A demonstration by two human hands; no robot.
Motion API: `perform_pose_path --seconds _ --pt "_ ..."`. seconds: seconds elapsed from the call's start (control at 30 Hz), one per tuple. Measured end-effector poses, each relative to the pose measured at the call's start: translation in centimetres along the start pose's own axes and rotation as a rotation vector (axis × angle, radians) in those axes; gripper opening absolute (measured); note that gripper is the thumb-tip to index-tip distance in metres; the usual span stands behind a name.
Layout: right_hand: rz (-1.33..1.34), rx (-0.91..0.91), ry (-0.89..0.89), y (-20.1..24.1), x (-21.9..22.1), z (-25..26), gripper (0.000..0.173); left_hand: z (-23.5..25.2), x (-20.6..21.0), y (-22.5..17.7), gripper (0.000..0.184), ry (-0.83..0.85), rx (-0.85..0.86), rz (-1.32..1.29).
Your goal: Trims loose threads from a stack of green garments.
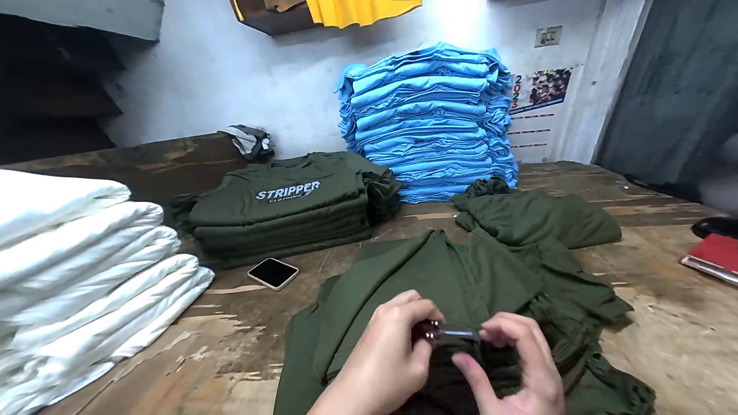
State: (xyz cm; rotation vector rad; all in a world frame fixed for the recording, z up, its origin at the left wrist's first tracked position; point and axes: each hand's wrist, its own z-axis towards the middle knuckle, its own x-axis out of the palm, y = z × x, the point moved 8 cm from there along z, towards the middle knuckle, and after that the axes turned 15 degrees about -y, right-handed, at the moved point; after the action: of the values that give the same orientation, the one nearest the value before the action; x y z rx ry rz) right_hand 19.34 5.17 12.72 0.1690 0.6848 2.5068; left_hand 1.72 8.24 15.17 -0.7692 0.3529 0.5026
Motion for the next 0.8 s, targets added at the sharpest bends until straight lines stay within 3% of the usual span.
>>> perform_pose_path --seconds 0.07,0.2,0.3,0.37,0.4,0.5,0.6,0.67,0.8 --pt "0.176 0.075 -0.086 -0.4 1.5 0.2 0.017 0.6 -0.1 0.4 0.011 0.004 -0.074 -0.071" --pt "0.527 0.442 -0.113 -3.2 3.9 1.1 0.016 1.7 0.0 2.0 0.015 0.004 -0.273 -0.158" --pt "0.336 0.212 0.071 -1.6 3.6 1.0 0.046 1.7 0.3 2.8 0.017 0.012 -0.379 -0.247" --pt "0.050 -0.057 -0.001 0.3 1.4 0.5 0.019 1.3 0.2 2.8 0.021 0.005 -0.385 -0.280" --pt "-0.019 -0.149 -0.053 1.1 0.1 0.3 0.007 1.0 0.0 2.6 0.027 -0.001 -0.352 -0.299" --pt "-0.052 -0.209 -0.124 1.6 -2.2 -0.1 0.005 -0.3 -1.0 1.1 0.047 -0.112 -0.046 -0.224" --pt "-0.056 -0.206 -0.150 1.4 -2.5 -1.1 0.003 -1.8 -1.9 -1.3 0.023 -0.331 0.313 -0.014" --pt "-0.062 -0.223 -0.169 1.4 -2.3 -1.7 0.003 -2.8 -1.7 -2.7 0.013 -0.434 0.455 0.115" --pt "-0.056 -0.271 -0.179 1.4 -1.6 -2.3 0.004 -3.9 -0.3 -3.9 0.018 -0.506 0.646 0.194"
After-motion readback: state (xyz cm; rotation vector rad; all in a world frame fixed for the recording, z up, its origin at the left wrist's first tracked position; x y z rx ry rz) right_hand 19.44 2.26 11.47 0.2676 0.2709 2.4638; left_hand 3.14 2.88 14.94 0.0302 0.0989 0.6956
